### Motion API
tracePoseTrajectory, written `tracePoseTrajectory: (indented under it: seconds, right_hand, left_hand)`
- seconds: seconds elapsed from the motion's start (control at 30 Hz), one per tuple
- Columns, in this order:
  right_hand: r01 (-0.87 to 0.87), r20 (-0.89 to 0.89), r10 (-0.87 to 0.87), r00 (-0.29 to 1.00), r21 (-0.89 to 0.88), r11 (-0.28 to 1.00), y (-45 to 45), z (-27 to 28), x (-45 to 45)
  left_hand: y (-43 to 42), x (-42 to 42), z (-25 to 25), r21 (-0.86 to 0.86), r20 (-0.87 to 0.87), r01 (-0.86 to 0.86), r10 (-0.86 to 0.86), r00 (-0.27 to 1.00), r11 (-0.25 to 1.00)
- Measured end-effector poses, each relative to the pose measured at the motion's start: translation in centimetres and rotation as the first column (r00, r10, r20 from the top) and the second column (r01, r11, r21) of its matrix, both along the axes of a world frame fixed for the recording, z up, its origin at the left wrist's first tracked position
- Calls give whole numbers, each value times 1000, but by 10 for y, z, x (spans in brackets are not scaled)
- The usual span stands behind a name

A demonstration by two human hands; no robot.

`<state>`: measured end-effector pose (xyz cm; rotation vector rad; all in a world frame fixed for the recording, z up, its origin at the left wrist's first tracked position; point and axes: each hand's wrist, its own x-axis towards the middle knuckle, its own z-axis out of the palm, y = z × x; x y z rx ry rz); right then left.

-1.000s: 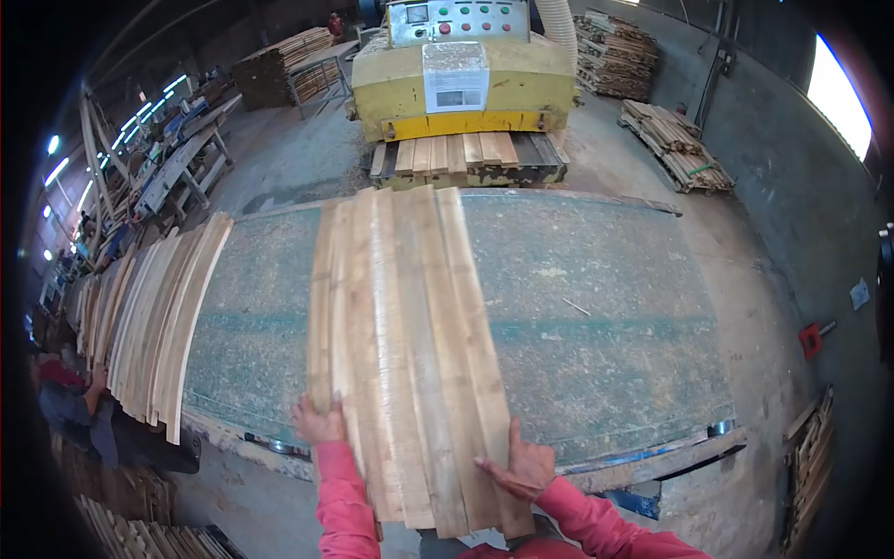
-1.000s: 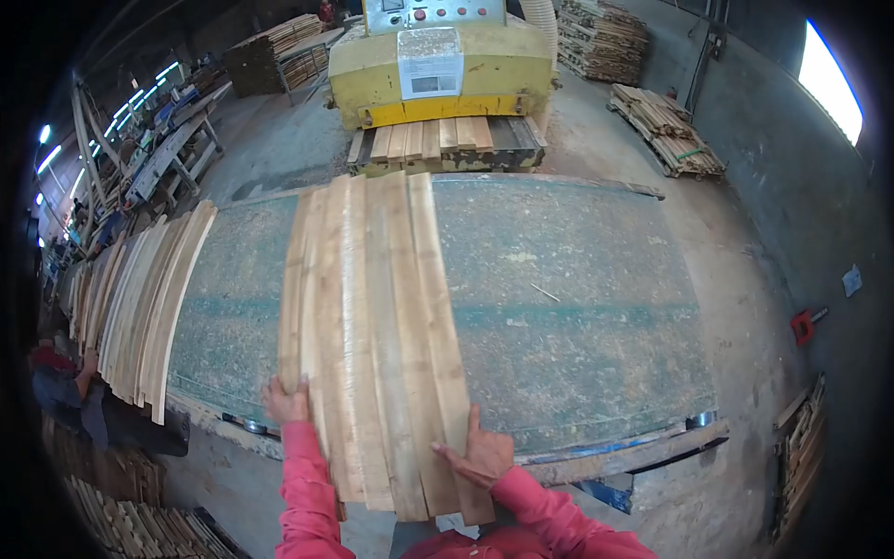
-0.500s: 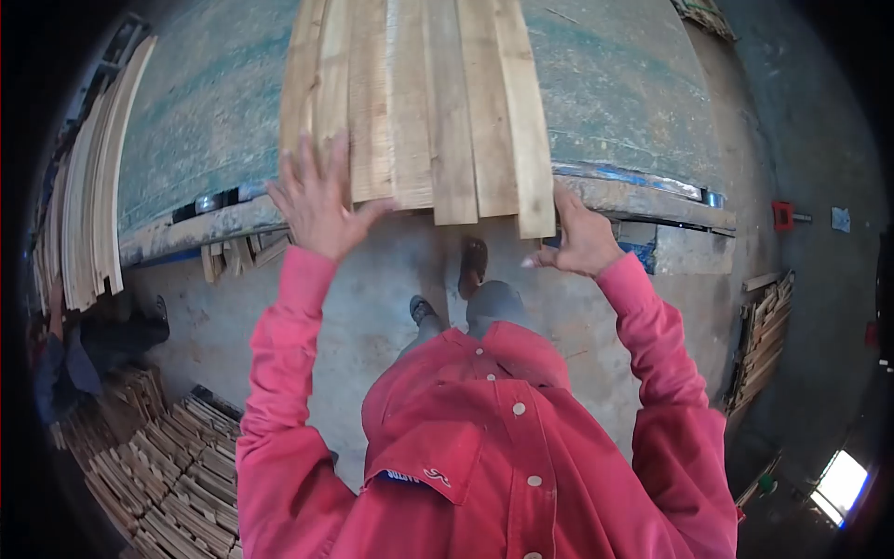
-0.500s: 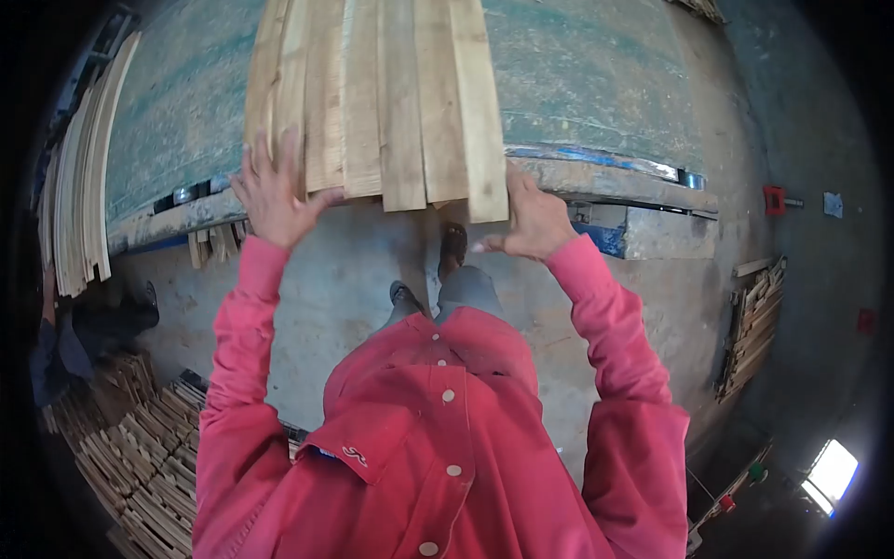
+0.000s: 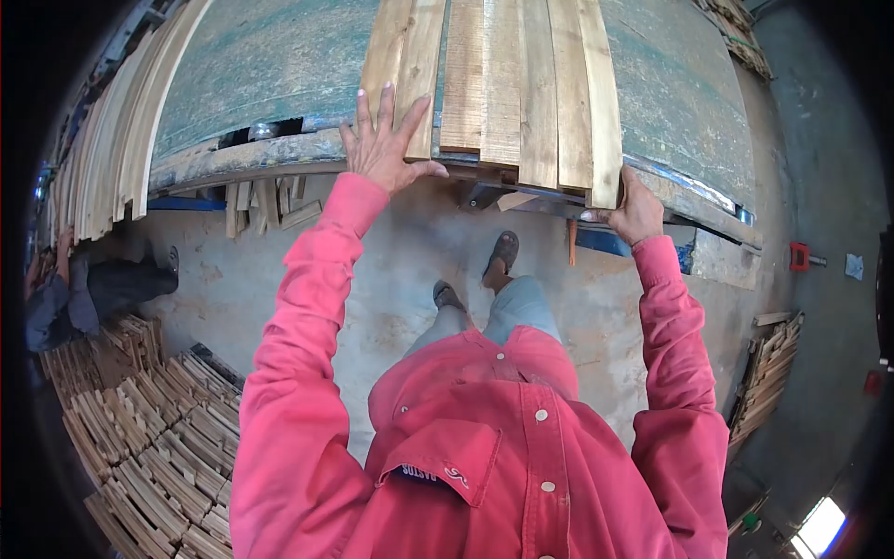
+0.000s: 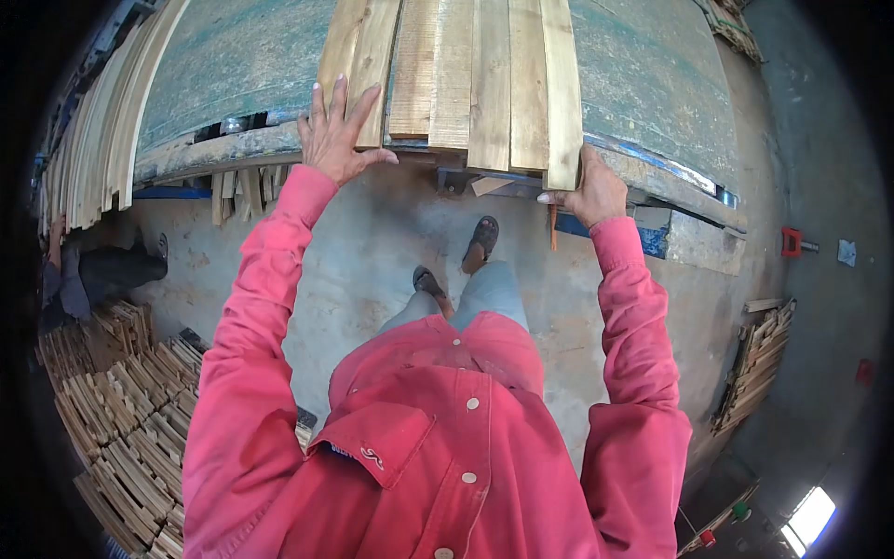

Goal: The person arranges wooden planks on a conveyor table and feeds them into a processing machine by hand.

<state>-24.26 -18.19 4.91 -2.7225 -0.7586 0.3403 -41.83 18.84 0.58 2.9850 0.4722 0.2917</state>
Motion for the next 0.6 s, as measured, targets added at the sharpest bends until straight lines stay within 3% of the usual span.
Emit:
tracePoseTrajectory:
  seconds: [0.13, 0.23, 0.37, 0.5, 0.6]
  right_hand:
    - [40, -30, -35, 999, 220, 975, -14, -17, -3]
    - [38, -3, -39, 999, 257, 966, -6, 1, -5]
    - [73, -90, -75, 993, -27, 997, 16, 23, 2]
    - [78, -68, -72, 995, 95, 992, 18, 17, 10]
    - [101, -73, -98, 993, 38, 994, 12, -9, 20]
  left_hand:
    - [0, 15, 13, -35, 35, -89, 90, 995, 995]
    - [-7, 22, 32, -77, -117, -242, 232, 965, 967]
    - [-15, 31, 45, -141, -95, -231, 219, 971, 963]
    - [-23, 40, 29, -136, -13, -197, 198, 980, 971]
    - [-29, 47, 32, -130, -21, -191, 189, 982, 973]
